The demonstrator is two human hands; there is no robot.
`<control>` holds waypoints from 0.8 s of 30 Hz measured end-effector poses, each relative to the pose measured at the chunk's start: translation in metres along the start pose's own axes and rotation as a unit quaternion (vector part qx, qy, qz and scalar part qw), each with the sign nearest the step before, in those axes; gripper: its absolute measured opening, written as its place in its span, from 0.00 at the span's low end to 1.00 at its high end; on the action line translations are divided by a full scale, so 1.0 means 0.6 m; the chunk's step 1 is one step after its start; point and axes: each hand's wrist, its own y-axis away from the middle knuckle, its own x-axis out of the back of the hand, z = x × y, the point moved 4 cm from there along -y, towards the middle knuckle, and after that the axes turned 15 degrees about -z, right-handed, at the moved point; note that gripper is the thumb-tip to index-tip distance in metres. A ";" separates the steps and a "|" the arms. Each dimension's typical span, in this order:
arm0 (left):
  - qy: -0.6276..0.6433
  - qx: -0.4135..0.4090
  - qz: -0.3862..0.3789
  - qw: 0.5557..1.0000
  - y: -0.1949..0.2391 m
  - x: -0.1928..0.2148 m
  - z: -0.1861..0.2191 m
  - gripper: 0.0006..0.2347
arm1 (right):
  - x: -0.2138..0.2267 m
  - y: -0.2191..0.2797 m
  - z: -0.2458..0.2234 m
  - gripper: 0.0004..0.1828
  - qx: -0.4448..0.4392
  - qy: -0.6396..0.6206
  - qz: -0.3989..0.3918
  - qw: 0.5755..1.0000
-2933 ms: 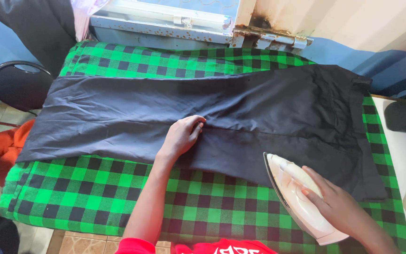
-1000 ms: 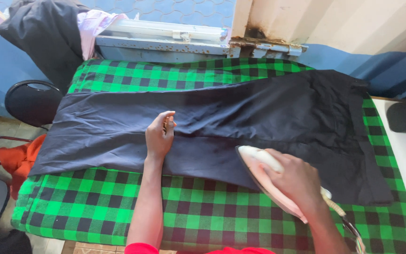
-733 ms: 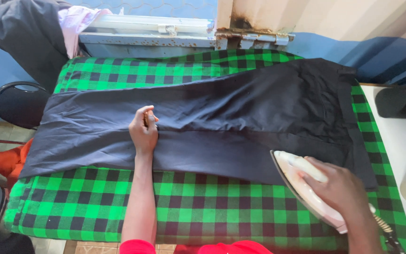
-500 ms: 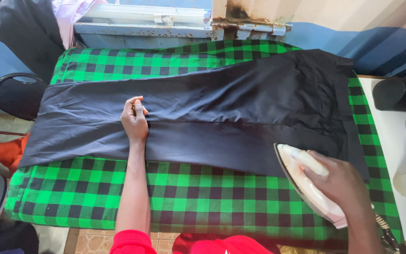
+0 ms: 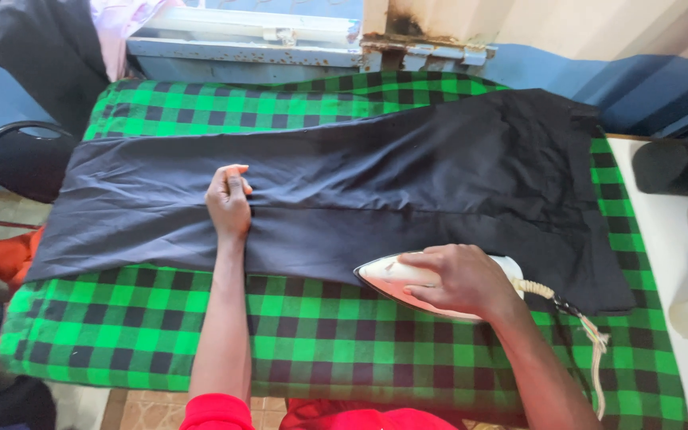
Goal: The person irons a pair of black trousers laid out on a green and black checkered ironing board. They spray the trousers with water from a spray bottle and then use a white electric iron to smooth the fabric, repeatedly adjusting the trousers with their hands.
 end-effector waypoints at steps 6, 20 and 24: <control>0.205 0.023 -0.039 0.978 -0.001 0.029 -0.029 0.09 | -0.011 -0.076 -0.126 0.20 0.097 0.041 -0.016 0.994; 0.221 0.188 0.290 0.912 0.241 0.305 -0.019 0.13 | -0.015 -0.250 -0.277 0.24 -0.001 0.076 0.073 0.994; 0.479 0.267 0.246 0.799 0.219 0.315 -0.032 0.23 | 0.012 -0.252 -0.311 0.19 -0.003 0.040 -0.010 0.999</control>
